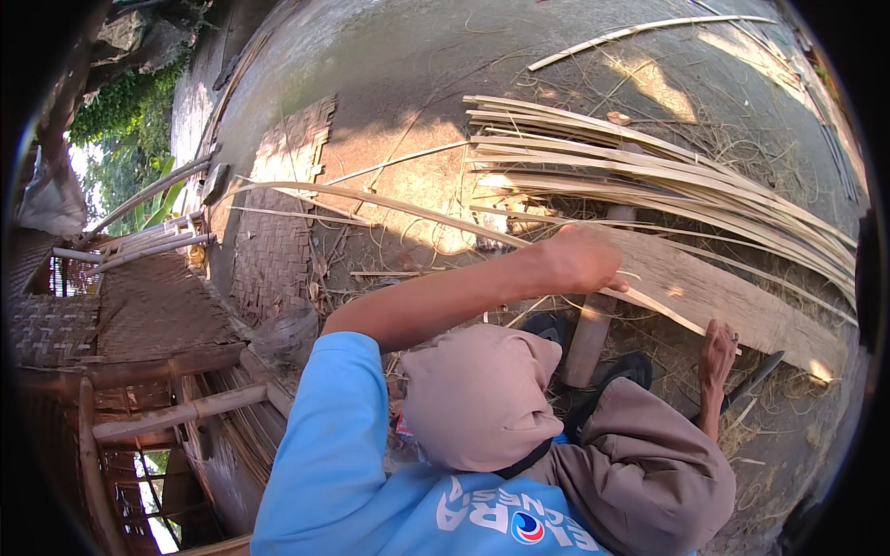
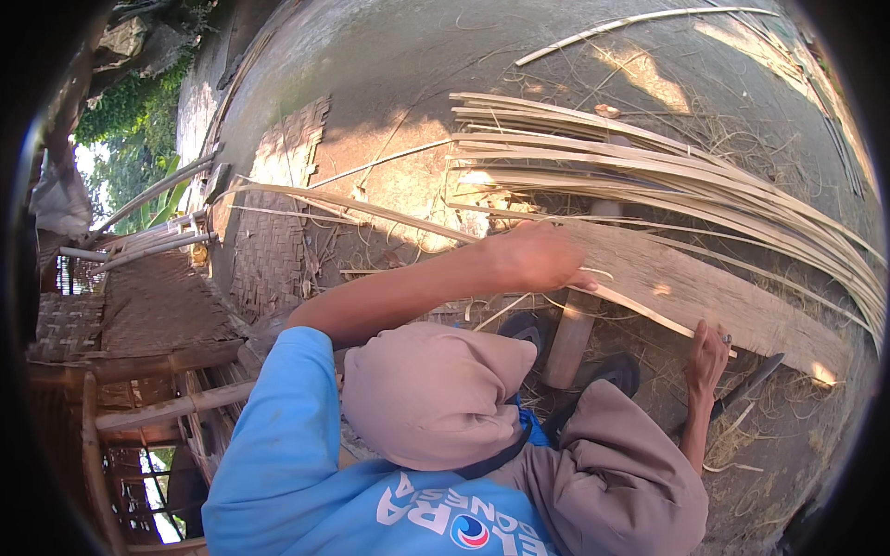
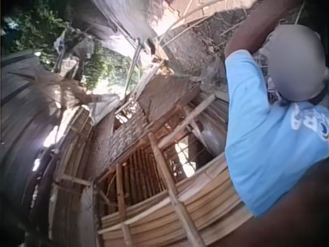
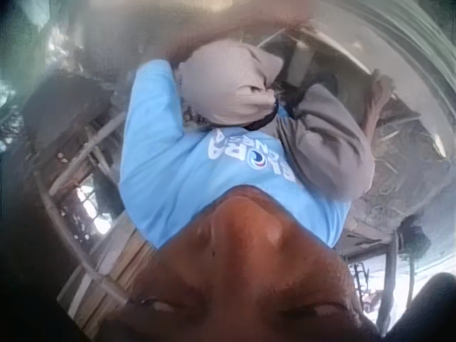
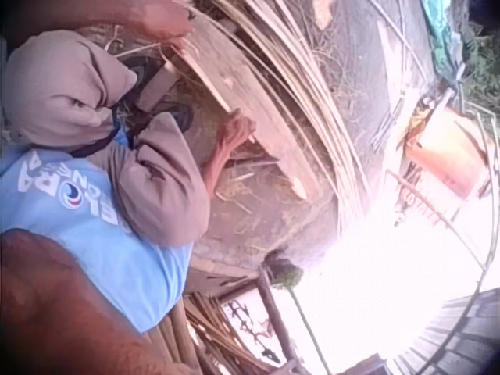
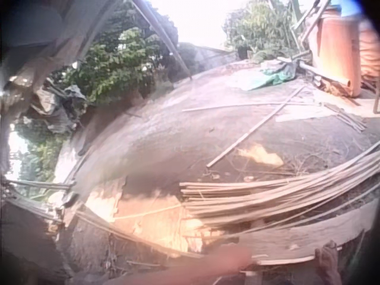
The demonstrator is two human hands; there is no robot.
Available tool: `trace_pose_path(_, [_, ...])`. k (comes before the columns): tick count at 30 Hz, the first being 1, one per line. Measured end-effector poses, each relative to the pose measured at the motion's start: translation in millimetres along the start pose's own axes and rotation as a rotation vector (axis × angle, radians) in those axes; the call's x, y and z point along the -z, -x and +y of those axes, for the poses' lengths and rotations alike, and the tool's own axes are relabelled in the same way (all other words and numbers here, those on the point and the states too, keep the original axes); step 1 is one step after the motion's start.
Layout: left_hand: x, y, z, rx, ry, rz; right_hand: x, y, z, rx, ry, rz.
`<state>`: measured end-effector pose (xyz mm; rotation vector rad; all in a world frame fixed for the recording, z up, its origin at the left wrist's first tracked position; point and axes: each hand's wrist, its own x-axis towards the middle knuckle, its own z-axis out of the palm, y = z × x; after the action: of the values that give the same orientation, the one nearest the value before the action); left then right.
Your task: The person sits on the ground and uses a knife to split long bamboo strips into thinner pieces. They repeatedly position each strip on a wooden plank and draw the knife along its length to separate it.
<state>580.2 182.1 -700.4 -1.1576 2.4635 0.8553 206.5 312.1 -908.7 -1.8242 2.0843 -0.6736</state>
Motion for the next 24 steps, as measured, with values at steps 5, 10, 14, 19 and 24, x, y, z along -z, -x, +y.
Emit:
trace_pose_path(5, [-33.8, -36.2, 5.1, -0.021, 0.067, -0.015, 2.0, -2.0, 38.7, -0.12, -0.154, 0.217])
trace_pose_path(10, [-97.1, -31.5, -29.1, -0.112, 0.419, 0.013, 43.1, -22.4, 74.0, -0.103, 0.174, 0.207])
trace_pose_path(14, [-126.2, 46.8, -55.0, -0.279, 1.489, -0.084, 53.7, -27.8, 62.8, -0.097, 0.215, 0.23])
trace_pose_path(19, [-256.0, 165.8, -124.0, 0.335, 1.833, 0.088, 50.2, -45.7, 51.2, -0.122, 0.125, 0.192])
trace_pose_path(24, [-219.3, 178.5, -141.9, 0.399, 2.422, 1.401, 48.3, -62.3, 70.2, -0.164, 0.055, 0.222])
